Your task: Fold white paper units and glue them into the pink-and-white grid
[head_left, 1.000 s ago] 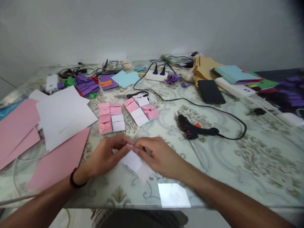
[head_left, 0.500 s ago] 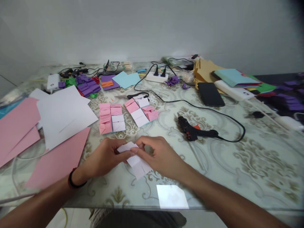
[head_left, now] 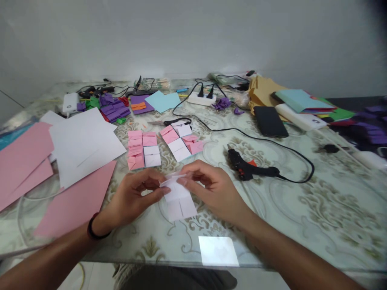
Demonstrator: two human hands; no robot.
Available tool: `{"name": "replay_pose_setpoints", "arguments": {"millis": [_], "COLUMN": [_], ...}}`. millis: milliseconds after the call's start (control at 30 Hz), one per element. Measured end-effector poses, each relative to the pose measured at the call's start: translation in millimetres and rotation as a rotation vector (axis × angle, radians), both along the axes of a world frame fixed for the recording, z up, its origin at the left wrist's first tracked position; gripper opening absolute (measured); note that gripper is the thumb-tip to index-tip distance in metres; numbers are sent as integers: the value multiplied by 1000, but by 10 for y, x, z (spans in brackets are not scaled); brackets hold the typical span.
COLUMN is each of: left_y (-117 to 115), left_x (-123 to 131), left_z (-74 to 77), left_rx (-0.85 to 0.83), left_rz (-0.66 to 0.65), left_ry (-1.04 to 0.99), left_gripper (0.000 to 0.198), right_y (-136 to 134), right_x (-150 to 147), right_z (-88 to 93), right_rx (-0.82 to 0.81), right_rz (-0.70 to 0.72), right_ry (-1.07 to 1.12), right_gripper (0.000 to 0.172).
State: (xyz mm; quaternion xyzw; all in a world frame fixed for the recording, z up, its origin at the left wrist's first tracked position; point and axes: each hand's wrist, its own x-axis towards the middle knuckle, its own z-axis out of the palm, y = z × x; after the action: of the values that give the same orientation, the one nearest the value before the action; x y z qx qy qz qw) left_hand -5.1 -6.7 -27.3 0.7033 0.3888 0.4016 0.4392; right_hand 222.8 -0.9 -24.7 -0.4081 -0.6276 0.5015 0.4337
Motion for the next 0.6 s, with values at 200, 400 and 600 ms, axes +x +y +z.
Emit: {"name": "replay_pose_setpoints", "arguments": {"millis": [200, 400, 600], "left_y": [-49, -72, -85], "left_x": [-54, -64, -72], "left_z": [46, 99, 63], "left_rx": [295, 405, 337], "left_rz": [57, 18, 71], "left_ry": [114, 127, 153], "left_gripper": [16, 14, 10], "right_y": [-22, -36, -76], "right_x": [32, 13, -12], "right_z": [34, 15, 28], "right_rx": [108, 259, 258], "right_rz": [48, -4, -102], "right_ry": [-25, 45, 7], "right_gripper": [13, 16, 11]}}
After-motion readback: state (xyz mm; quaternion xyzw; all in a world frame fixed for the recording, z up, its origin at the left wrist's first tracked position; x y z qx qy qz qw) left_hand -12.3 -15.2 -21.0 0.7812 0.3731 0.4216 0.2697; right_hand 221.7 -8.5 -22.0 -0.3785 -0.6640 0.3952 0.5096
